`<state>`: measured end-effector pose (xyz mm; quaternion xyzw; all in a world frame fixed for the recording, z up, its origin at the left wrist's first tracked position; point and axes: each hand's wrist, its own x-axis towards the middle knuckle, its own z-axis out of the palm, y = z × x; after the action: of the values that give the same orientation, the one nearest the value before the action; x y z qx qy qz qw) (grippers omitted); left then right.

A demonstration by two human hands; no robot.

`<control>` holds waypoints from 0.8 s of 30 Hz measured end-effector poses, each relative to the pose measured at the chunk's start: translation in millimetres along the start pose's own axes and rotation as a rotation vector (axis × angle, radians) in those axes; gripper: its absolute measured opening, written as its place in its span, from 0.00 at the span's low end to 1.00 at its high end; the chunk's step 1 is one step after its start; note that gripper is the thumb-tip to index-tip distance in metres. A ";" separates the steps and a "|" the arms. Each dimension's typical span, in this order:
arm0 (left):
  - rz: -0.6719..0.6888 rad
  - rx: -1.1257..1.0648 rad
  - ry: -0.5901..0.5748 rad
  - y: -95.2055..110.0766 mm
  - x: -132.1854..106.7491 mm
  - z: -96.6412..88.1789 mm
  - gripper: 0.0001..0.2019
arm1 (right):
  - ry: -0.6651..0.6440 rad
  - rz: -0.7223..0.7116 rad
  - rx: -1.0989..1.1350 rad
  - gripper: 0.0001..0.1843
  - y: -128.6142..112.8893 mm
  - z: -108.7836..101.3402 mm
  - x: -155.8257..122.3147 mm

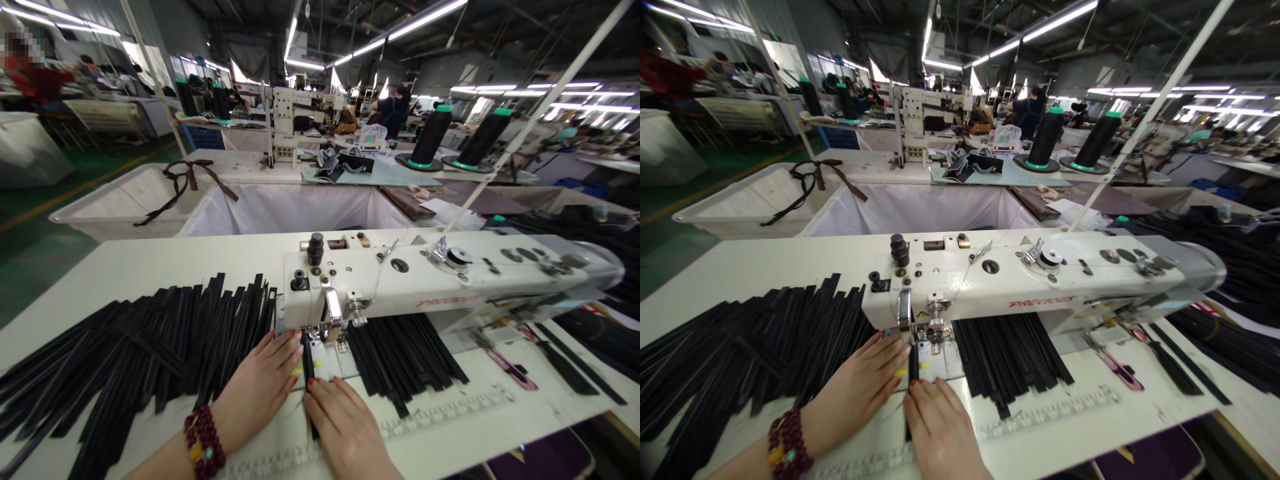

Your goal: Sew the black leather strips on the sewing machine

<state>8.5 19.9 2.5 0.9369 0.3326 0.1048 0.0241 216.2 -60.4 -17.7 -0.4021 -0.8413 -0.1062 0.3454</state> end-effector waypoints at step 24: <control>-0.046 0.035 -0.017 2.4 8.3 -0.4 0.17 | -0.019 0.053 0.009 0.12 -3.3 -14.6 -6.2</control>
<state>16.2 23.2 4.7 0.9302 0.3554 0.0905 0.0130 223.7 -73.0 -10.7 -0.4237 -0.8340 -0.0895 0.3419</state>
